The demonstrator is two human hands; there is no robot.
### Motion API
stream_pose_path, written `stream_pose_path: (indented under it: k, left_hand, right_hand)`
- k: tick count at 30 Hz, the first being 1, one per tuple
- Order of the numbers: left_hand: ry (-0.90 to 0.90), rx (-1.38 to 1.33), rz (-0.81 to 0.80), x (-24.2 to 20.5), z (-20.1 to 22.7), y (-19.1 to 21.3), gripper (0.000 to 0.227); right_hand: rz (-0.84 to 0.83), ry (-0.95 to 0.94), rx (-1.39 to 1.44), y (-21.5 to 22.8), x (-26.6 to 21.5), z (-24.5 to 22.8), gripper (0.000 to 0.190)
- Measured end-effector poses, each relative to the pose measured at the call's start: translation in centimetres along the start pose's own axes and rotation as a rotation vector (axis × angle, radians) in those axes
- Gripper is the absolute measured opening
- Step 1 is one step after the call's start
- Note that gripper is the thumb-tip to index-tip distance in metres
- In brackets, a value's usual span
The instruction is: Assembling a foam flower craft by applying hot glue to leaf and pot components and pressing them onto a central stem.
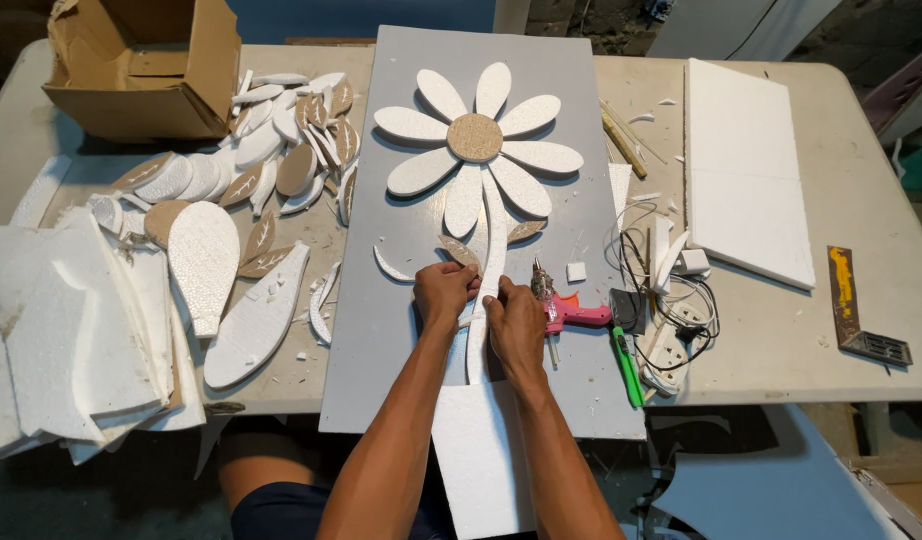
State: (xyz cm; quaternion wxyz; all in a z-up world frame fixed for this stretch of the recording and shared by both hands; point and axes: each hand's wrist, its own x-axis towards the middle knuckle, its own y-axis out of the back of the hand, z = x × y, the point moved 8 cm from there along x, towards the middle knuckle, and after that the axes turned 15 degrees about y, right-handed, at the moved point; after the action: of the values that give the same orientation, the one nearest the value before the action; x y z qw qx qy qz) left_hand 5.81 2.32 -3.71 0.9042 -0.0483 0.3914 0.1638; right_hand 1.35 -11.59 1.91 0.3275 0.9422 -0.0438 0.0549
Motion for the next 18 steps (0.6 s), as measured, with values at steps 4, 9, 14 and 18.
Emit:
stream_pose_path:
  k: [4, 9, 14, 18]
  left_hand:
    - [-0.021, -0.009, 0.006, -0.9, 0.2, 0.4, 0.032]
    - [-0.032, -0.021, -0.027, -0.9, 0.4, 0.4, 0.035]
    - [-0.053, -0.027, -0.014, -0.5, 0.0, 0.3, 0.034]
    - [-0.039, -0.080, -0.026, -0.1, -0.2, 0.2, 0.034]
  right_hand:
    - [0.005, -0.004, -0.011, -0.5, -0.1, 2.0, 0.050]
    - [0.008, 0.011, -0.035, -0.5, -0.1, 1.9, 0.049]
    - [0.018, 0.011, -0.024, -0.7, -0.2, 1.9, 0.049]
    - [0.030, 0.015, -0.006, -0.7, -0.3, 2.0, 0.049]
